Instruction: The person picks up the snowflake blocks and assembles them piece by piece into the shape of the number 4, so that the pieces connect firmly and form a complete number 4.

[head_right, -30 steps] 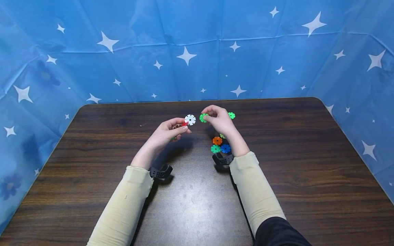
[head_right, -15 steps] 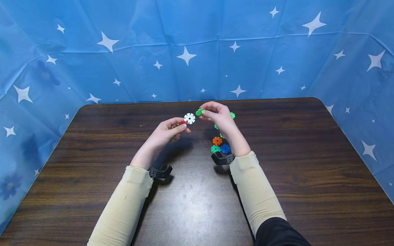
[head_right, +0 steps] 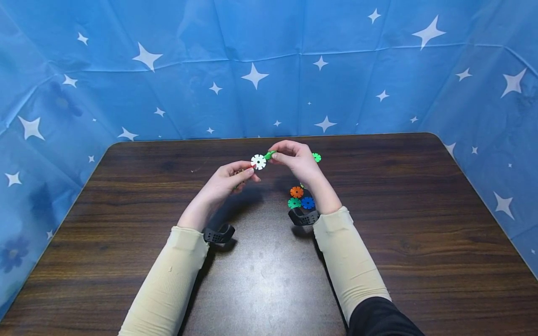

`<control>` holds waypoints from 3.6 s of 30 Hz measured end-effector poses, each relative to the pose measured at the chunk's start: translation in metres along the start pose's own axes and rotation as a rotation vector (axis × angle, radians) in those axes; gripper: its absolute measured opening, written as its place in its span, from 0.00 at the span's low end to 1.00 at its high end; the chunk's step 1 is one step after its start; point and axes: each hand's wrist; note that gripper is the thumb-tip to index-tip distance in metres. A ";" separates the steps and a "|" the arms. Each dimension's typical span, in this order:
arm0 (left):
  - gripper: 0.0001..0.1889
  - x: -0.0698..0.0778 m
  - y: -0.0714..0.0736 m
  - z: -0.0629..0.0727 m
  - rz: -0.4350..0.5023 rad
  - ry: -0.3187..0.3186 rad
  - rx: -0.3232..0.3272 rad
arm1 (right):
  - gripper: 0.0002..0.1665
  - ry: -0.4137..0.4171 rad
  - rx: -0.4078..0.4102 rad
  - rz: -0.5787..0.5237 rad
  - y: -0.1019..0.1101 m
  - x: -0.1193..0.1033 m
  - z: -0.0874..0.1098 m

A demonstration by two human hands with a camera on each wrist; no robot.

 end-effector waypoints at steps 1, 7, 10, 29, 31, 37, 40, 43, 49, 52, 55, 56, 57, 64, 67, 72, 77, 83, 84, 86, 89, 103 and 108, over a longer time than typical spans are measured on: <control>0.17 0.000 0.000 0.000 -0.003 -0.001 -0.001 | 0.13 0.006 -0.001 0.012 0.000 0.000 0.000; 0.16 -0.001 -0.001 0.000 -0.007 -0.003 -0.007 | 0.11 0.032 -0.008 0.041 0.000 -0.001 0.001; 0.17 0.000 -0.002 0.001 -0.019 0.006 -0.013 | 0.11 0.027 0.008 0.064 -0.001 0.000 0.002; 0.17 0.000 -0.001 0.001 -0.031 -0.001 -0.010 | 0.13 0.051 0.057 0.126 -0.005 0.000 0.001; 0.17 0.001 -0.002 0.001 -0.034 -0.004 -0.017 | 0.12 0.055 0.060 0.128 -0.006 0.000 0.001; 0.16 0.003 -0.004 0.001 -0.037 -0.025 -0.040 | 0.12 0.063 0.050 0.104 -0.007 0.003 0.001; 0.14 0.004 -0.005 0.001 -0.044 -0.034 -0.044 | 0.13 0.062 0.042 0.089 -0.008 0.003 0.001; 0.13 0.003 -0.004 0.000 -0.050 -0.034 -0.065 | 0.13 0.058 0.040 0.102 -0.007 0.003 0.002; 0.14 0.001 -0.003 0.000 0.029 0.033 -0.095 | 0.10 0.078 -0.015 0.114 -0.002 0.000 0.005; 0.20 -0.001 -0.001 0.000 0.094 0.086 -0.106 | 0.09 0.099 -0.040 0.134 0.000 -0.002 0.005; 0.24 -0.003 0.001 0.001 0.154 0.120 -0.110 | 0.09 0.114 -0.048 0.164 0.002 -0.003 0.005; 0.24 -0.003 0.002 0.001 0.166 0.127 -0.109 | 0.09 0.116 -0.048 0.172 0.003 -0.004 0.005; 0.25 -0.004 0.002 0.001 0.175 0.128 -0.109 | 0.09 0.116 -0.047 0.179 0.003 -0.004 0.005; 0.26 -0.004 0.002 0.002 0.187 0.129 -0.106 | 0.08 0.113 -0.061 0.196 0.004 -0.007 0.005; 0.28 -0.004 0.002 0.002 0.183 0.128 -0.121 | 0.08 0.121 -0.069 0.207 0.005 -0.009 0.007; 0.29 -0.007 0.003 0.003 0.192 0.102 -0.188 | 0.07 0.162 -0.109 0.215 0.004 -0.013 0.009; 0.33 -0.008 0.003 0.004 0.224 0.088 -0.222 | 0.06 0.205 -0.176 0.215 0.000 -0.016 0.010; 0.32 -0.006 0.002 0.005 0.229 0.082 -0.184 | 0.06 0.209 -0.203 0.221 -0.011 -0.030 0.021; 0.30 -0.005 0.002 0.005 0.227 0.084 -0.177 | 0.06 0.208 -0.202 0.221 -0.012 -0.032 0.023; 0.27 -0.005 0.001 0.005 0.215 0.089 -0.164 | 0.06 0.200 -0.198 0.213 -0.014 -0.032 0.025; 0.24 -0.003 -0.001 0.004 0.164 0.093 -0.152 | 0.07 0.171 -0.198 0.175 -0.015 -0.025 0.020; 0.17 -0.002 -0.003 0.004 0.041 0.018 -0.094 | 0.13 0.171 -0.136 0.210 -0.016 -0.011 0.008; 0.19 -0.002 -0.003 0.003 0.010 0.007 -0.078 | 0.20 0.112 -0.056 0.256 0.001 -0.009 0.008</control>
Point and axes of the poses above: each hand's wrist, its own z-axis away from the middle knuckle, its own y-axis out of the back of the hand, x = y × z, and after that the axes turned 15 degrees about -y, right-handed
